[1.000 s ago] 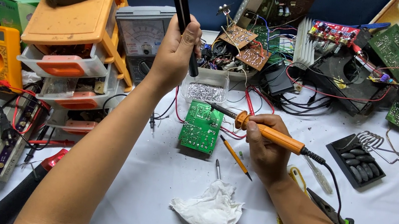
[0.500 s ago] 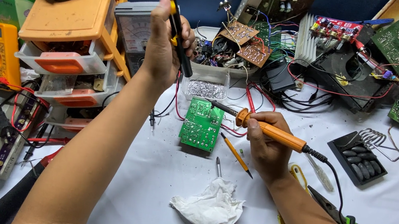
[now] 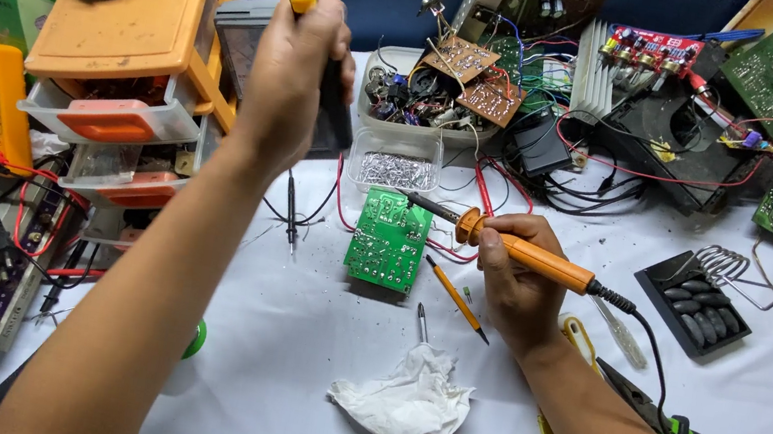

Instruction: Desoldering electronic components from a printed circuit board using a soldering iron and a manual desoldering pump.

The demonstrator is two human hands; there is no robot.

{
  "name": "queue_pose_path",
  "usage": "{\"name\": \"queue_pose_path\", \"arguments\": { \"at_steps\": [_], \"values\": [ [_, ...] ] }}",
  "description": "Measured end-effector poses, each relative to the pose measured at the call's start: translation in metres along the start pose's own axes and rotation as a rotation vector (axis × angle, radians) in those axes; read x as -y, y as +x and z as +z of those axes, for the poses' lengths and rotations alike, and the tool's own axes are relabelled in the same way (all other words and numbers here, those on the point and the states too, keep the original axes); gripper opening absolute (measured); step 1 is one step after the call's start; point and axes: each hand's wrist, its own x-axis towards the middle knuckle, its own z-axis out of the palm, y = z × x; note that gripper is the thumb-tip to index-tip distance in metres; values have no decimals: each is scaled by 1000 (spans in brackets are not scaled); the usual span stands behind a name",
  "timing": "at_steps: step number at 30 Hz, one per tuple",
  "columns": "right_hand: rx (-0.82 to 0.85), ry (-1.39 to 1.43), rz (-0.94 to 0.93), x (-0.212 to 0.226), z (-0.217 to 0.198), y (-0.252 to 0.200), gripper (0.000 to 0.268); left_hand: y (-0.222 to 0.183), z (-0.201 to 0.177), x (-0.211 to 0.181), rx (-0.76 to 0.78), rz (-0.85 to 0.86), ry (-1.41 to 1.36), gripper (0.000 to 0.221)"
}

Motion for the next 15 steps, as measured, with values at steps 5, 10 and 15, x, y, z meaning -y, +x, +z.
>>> {"name": "queue_pose_path", "arguments": {
  "at_steps": [5,10,15],
  "values": [
    [2,7,31,-1,-1,0,17,-25,2,-34,42,-249,828,15],
    [49,62,-29,-8,-5,3,18,-52,-11,-2,190,-461,1129,20],
    [60,71,-43,-9,-5,3,17,-64,-21,22,214,-591,1036,20]
  ]
}}
